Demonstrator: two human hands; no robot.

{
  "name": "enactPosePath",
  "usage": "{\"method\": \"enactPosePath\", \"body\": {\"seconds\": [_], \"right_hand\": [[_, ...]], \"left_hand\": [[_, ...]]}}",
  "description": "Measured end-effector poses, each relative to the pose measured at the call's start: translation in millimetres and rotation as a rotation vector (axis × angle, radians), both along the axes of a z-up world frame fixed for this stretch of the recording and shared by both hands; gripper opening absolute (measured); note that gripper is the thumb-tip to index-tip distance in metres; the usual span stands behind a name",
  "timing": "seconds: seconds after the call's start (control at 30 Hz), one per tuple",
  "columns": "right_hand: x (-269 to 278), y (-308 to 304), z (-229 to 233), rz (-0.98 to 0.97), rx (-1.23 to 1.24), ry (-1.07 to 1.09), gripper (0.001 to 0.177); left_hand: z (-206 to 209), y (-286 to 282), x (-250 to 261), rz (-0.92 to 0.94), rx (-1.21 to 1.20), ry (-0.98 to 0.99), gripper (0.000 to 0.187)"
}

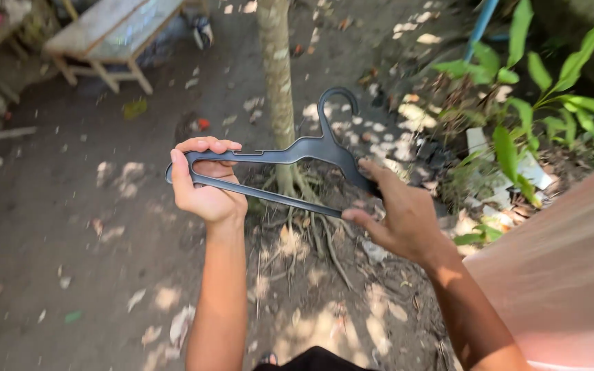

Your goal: Hanging a pair of shorts on a clothes hanger outdoors.

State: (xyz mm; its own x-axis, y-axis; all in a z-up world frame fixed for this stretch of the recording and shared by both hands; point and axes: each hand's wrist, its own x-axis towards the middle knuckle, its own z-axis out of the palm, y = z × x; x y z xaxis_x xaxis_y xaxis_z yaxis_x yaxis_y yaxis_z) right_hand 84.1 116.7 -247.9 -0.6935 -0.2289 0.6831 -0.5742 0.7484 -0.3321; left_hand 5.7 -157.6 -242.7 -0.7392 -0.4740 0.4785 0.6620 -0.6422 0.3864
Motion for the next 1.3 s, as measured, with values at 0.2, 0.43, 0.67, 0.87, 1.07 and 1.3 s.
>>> {"method": "enactPosePath", "body": {"seconds": [0.2,0.43,0.67,0.87,1.07,1.3], "right_hand": [[12,-3,-45,-0.012,0.213,-0.256,0.095],[16,-14,-87,0.043,0.23,-0.345,0.086],[17,-24,-118,0.074,0.144,-0.637,0.09],[32,-63,-152,0.017,-0.262,-0.881,0.065],[60,-111,-150,0.164,-0.017,-1.003,0.06],[69,-163,-188,0.161,0.083,-1.096,0.059]], "left_hand": [[-55,-17,14,0.114,0.039,-0.195,0.037],[-99,-33,38,0.215,0.076,-0.34,0.036],[-118,-49,70,0.178,0.2,-0.432,0.058],[-142,-79,82,-0.008,0.337,-0.397,0.074],[-166,-101,83,-0.162,0.329,-0.207,0.079],[-172,-147,95,-0.122,0.342,-0.243,0.083]]}}
